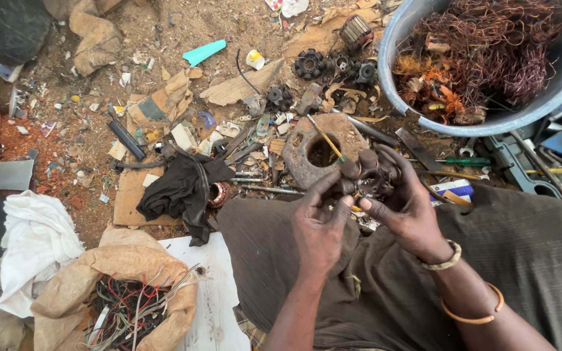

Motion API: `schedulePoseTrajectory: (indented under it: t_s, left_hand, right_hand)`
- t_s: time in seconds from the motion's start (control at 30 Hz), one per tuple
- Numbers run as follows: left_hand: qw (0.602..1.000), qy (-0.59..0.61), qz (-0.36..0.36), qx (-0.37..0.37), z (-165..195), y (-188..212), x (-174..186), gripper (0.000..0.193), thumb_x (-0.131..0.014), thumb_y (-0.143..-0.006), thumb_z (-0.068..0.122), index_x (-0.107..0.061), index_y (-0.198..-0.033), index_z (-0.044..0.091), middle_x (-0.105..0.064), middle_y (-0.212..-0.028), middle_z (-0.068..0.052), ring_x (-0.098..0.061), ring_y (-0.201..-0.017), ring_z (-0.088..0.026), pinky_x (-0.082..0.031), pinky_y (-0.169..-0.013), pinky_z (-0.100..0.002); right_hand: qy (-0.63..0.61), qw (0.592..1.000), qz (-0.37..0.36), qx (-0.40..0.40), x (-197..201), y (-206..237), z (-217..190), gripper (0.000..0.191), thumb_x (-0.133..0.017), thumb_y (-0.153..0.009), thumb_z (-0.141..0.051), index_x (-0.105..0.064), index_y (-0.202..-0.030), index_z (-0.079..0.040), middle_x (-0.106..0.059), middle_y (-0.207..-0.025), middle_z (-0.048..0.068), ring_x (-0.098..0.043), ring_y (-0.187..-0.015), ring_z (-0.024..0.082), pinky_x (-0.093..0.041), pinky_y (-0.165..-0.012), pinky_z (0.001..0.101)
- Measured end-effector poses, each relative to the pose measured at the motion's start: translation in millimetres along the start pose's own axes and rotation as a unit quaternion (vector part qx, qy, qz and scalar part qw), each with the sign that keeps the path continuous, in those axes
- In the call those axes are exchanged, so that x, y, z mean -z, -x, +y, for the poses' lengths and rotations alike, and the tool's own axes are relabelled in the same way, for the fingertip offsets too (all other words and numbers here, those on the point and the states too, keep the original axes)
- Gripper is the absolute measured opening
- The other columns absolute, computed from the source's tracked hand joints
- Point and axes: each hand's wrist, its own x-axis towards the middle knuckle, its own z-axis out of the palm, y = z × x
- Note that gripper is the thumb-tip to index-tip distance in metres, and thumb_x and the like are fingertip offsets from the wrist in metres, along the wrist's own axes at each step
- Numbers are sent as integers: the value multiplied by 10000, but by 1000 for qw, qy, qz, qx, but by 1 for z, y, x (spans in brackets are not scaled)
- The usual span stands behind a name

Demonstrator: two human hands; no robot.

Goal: The person uses a chisel and hammer to chip away at a small metal part held in their left hand. They repeatedly strike the part against a stone block and inspect it between strikes.

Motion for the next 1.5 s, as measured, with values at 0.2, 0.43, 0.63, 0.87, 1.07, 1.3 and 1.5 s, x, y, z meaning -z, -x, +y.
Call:
schedulePoseTrajectory:
  t_s: [0.2,0.43,0.63,0.87,1.07,1.3,1.5]
  left_hand:
    - [999,9,-43,8,8,12,-7,444,-739,-931,-7,-603,-1354,-35,-695,-1240,-100,-682,-1097,-134,-578,-988,-284]
    - [997,-19,-47,53,-5,16,-5,409,-793,-883,-7,-624,-1255,-6,-707,-1120,-67,-678,-1018,-124,-578,-938,-283]
    - [996,1,-63,70,62,26,66,422,-825,-867,4,-631,-1242,-6,-702,-1076,-65,-675,-987,-125,-584,-911,-291]
    - [988,-56,-75,127,176,38,144,452,-884,-781,95,-623,-1141,12,-722,-1055,-77,-704,-958,-139,-623,-888,-296]
    - [993,-88,-15,73,239,53,129,502,-899,-856,248,-565,-1155,23,-633,-1073,-92,-613,-946,-146,-576,-786,-309]
    - [990,-22,-49,128,217,63,110,516,-735,-929,343,-630,-1340,48,-709,-1220,-100,-685,-1094,-164,-585,-962,-317]
    - [989,-56,-89,107,202,67,80,520,-735,-960,357,-657,-1349,21,-715,-1243,-139,-693,-1108,-236,-588,-971,-376]
  right_hand:
    - [-56,998,-9,-3,11,19,-15,833,-727,-874,27,-319,-1599,-19,-524,-1493,109,-535,-1339,178,-477,-1108,345]
    - [-37,998,8,-46,16,30,-17,857,-744,-853,24,-321,-1597,-31,-562,-1454,117,-568,-1294,182,-509,-1070,349]
    - [-20,999,29,-10,-73,51,-37,877,-767,-868,3,-289,-1603,-20,-529,-1507,123,-542,-1352,191,-473,-1126,339]
    - [23,1000,9,-12,-184,68,-95,884,-808,-857,-23,-316,-1591,-15,-519,-1518,127,-521,-1373,187,-471,-1145,348]
    - [95,995,11,-10,-228,78,-138,873,-803,-838,-4,-348,-1583,-14,-561,-1473,132,-572,-1308,178,-500,-1089,332]
    - [-192,980,30,-43,-171,79,-143,773,-744,-870,57,-390,-1555,5,-547,-1488,129,-594,-1317,230,-527,-1109,403]
    - [-247,967,17,-55,-139,92,-129,784,-792,-859,11,-410,-1543,13,-559,-1468,122,-589,-1333,232,-514,-1123,416]
